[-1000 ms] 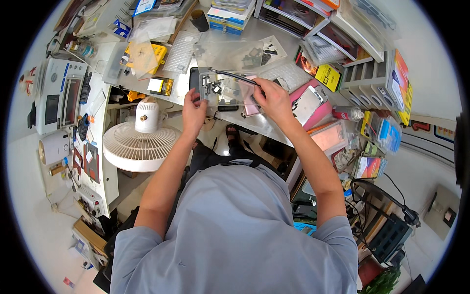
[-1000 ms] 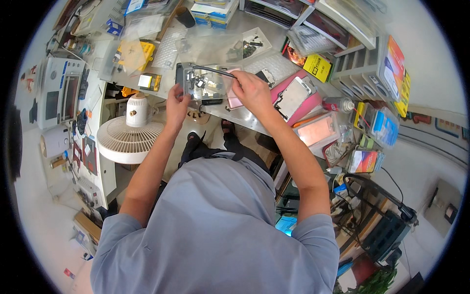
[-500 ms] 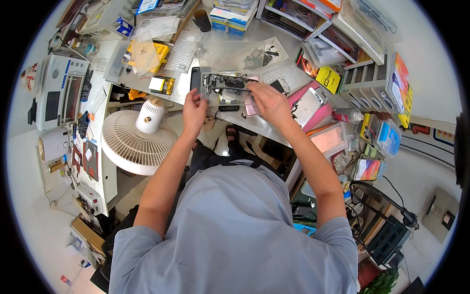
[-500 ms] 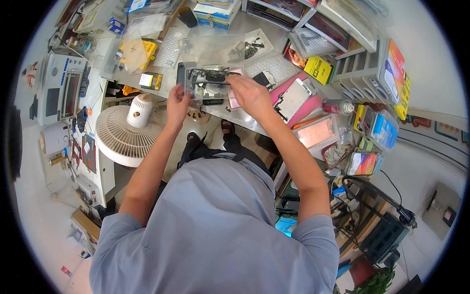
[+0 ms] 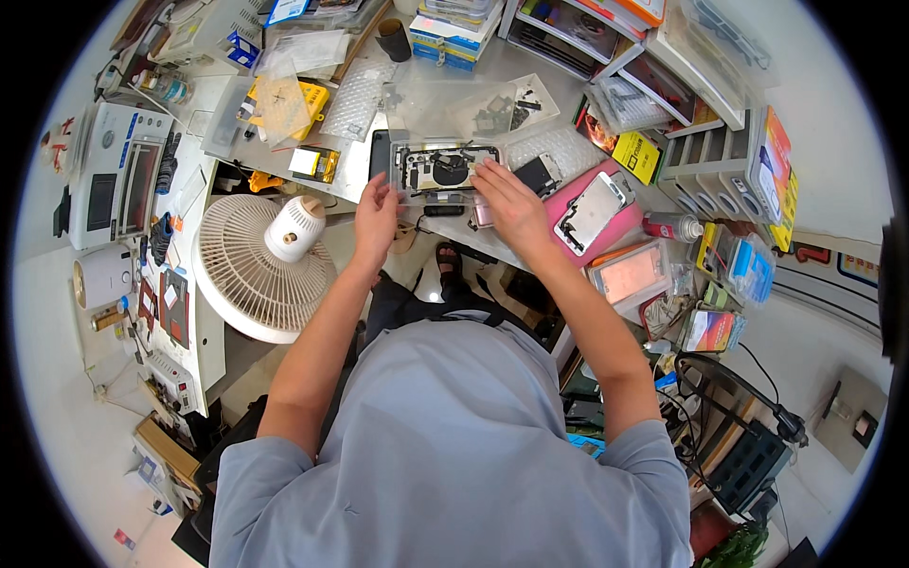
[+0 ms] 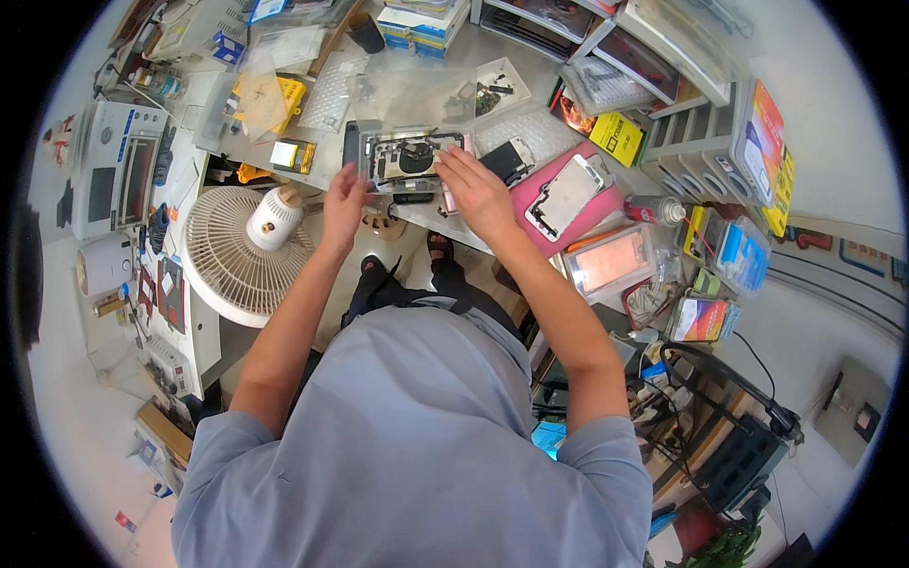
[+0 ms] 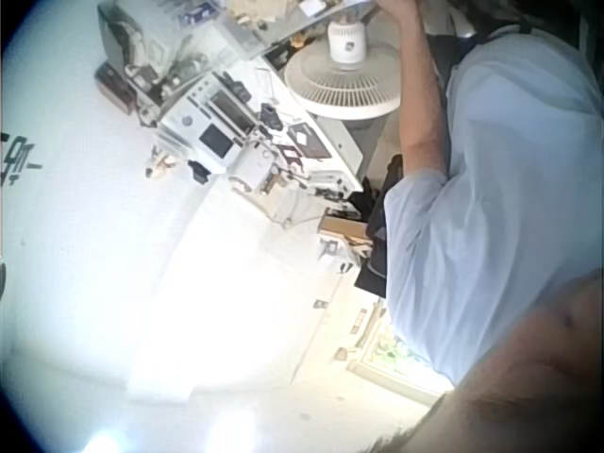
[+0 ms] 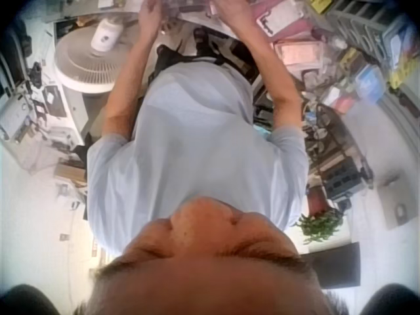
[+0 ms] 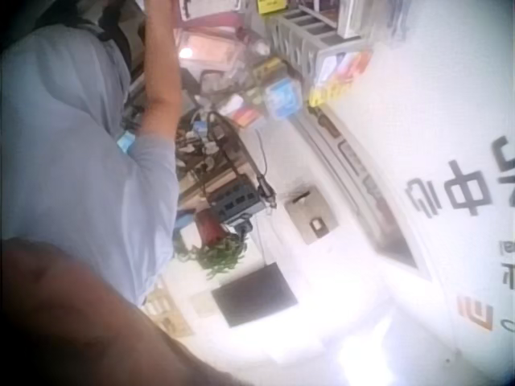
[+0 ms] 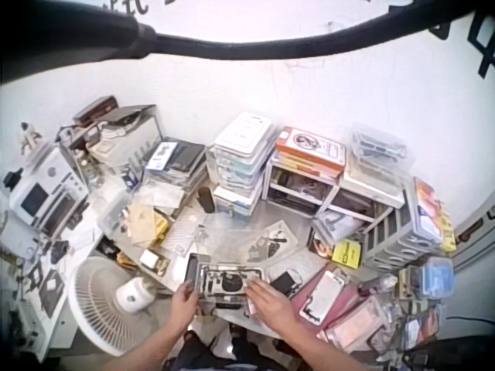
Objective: The person disassembles a smartphone, removes the back cover and internal components, and places them into a clear plastic case. They then handle a small component with tweezers and organize various phone parts and boxes on the cluttered workbench.
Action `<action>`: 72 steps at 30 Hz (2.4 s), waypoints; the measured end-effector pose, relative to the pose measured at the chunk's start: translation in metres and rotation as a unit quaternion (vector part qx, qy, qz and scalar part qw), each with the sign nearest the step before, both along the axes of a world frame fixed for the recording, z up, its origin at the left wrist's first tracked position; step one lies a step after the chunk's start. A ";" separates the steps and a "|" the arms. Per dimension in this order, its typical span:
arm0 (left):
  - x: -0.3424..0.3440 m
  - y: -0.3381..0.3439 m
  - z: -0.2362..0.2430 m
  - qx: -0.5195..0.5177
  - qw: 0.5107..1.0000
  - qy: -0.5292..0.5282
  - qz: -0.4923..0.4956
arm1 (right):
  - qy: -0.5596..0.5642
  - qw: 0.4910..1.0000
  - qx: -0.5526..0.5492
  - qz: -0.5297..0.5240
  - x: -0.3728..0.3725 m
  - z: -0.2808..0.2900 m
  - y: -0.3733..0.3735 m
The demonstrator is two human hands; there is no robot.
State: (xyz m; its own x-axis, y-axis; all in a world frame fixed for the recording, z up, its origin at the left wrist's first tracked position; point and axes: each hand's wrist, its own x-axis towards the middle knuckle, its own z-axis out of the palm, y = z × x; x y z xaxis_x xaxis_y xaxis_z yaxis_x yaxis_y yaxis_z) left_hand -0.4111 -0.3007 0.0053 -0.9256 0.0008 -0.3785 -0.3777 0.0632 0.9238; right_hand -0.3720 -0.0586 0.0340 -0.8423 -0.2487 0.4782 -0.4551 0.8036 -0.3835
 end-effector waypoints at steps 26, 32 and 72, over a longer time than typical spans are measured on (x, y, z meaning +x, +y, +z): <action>-0.001 -0.003 -0.003 0.036 0.999 0.005 -0.004 | -0.110 0.972 -0.180 -0.109 -0.008 0.030 -0.013; -0.001 0.000 0.001 0.029 1.000 -0.001 0.006 | -0.216 0.914 -0.308 -0.153 -0.027 0.005 -0.010; 0.000 0.001 0.004 0.017 1.000 0.019 -0.001 | -0.100 0.958 -0.244 -0.108 0.000 0.024 -0.009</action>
State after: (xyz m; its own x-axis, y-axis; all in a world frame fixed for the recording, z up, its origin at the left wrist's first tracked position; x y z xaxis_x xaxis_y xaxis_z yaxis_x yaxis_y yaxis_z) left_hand -0.4114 -0.2999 0.0088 -0.9394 0.0148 -0.3424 -0.3419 0.0313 0.9392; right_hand -0.3722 -0.0675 0.0576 -0.9359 0.1545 0.3167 -0.1764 0.5727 -0.8006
